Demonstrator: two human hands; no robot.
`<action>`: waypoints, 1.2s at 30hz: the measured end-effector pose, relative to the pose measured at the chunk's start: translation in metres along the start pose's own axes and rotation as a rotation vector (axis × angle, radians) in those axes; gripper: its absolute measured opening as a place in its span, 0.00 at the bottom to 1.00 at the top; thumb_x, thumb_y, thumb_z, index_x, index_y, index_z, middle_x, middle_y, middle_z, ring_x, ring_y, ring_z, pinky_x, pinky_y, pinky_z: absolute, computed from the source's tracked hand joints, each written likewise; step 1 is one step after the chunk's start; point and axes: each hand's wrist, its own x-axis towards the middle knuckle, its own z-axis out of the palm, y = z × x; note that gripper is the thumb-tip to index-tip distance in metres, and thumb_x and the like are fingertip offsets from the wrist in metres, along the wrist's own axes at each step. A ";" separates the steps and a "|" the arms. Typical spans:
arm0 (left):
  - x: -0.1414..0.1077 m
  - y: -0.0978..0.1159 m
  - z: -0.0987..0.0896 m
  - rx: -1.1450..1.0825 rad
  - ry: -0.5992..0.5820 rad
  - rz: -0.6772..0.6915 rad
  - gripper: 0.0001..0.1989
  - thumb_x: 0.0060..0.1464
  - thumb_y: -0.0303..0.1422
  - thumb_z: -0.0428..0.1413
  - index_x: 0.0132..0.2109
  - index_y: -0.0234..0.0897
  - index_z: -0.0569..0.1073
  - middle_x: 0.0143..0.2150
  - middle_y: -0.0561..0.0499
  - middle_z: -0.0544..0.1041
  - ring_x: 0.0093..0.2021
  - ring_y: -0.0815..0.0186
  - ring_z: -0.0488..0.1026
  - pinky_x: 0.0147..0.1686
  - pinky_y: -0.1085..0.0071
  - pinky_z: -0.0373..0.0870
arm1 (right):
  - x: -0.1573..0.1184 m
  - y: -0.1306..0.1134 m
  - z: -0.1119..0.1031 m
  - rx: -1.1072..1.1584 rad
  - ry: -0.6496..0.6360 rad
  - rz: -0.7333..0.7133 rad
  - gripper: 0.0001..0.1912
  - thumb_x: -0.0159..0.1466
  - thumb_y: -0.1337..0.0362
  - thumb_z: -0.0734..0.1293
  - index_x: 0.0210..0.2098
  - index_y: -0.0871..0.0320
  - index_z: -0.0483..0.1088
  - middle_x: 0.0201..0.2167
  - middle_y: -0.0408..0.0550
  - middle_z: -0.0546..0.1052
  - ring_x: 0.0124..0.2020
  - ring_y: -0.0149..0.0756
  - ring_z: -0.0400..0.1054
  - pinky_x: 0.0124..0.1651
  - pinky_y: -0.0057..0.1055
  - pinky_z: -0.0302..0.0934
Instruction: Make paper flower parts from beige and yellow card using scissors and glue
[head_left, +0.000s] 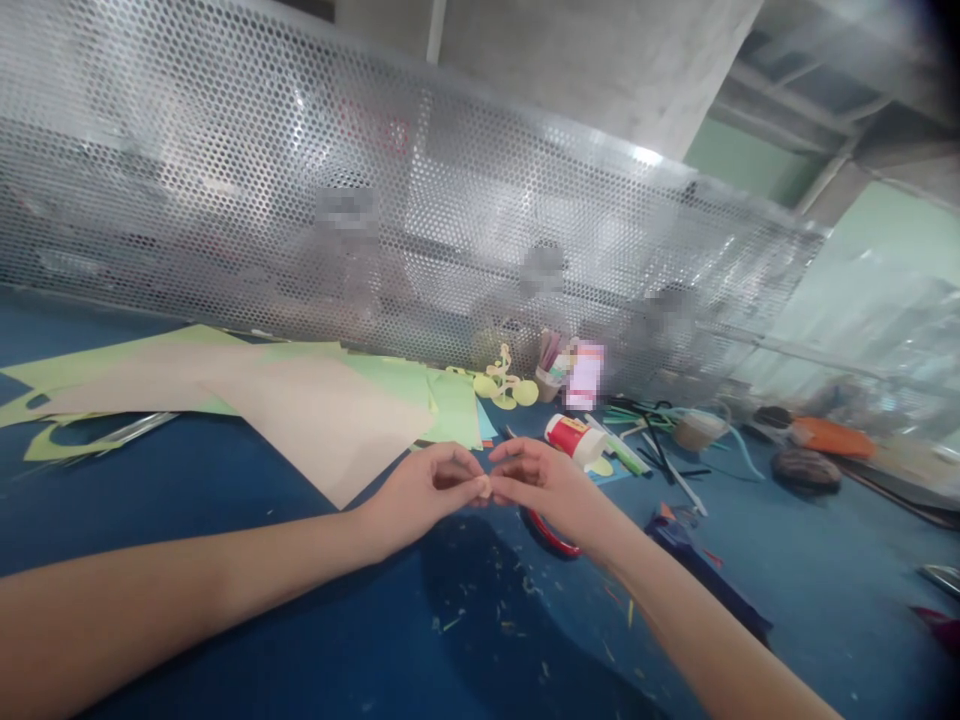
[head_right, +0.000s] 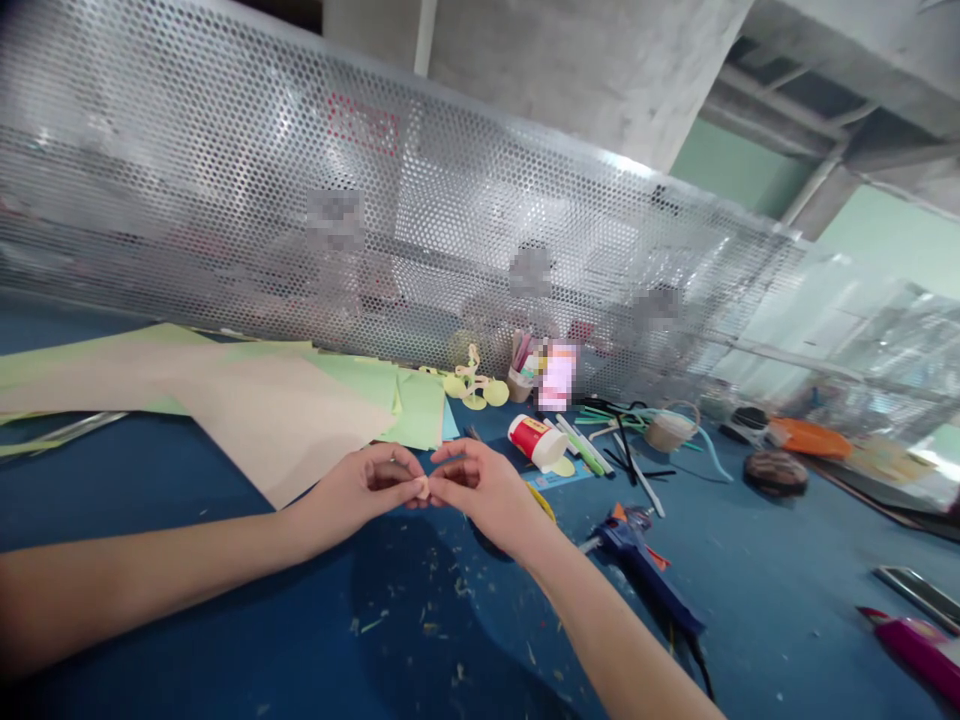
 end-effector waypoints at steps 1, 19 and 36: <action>0.000 0.001 0.000 -0.007 0.003 -0.010 0.09 0.49 0.35 0.58 0.35 0.35 0.68 0.30 0.50 0.77 0.34 0.66 0.75 0.40 0.66 0.69 | 0.000 0.000 0.000 0.000 -0.004 0.001 0.14 0.55 0.63 0.68 0.39 0.58 0.64 0.29 0.46 0.76 0.31 0.34 0.72 0.40 0.35 0.65; -0.002 0.005 0.002 0.006 0.011 -0.027 0.10 0.49 0.35 0.58 0.34 0.33 0.69 0.29 0.49 0.77 0.33 0.66 0.74 0.38 0.68 0.69 | -0.003 -0.006 -0.002 -0.151 -0.043 0.052 0.13 0.56 0.54 0.67 0.31 0.59 0.70 0.26 0.43 0.73 0.26 0.29 0.65 0.32 0.27 0.59; -0.002 0.001 -0.001 0.070 -0.029 0.015 0.11 0.48 0.33 0.58 0.40 0.36 0.70 0.34 0.51 0.76 0.37 0.66 0.73 0.42 0.68 0.66 | -0.002 -0.007 -0.001 -0.100 -0.044 0.063 0.12 0.55 0.55 0.67 0.27 0.59 0.71 0.22 0.40 0.68 0.24 0.28 0.61 0.30 0.26 0.57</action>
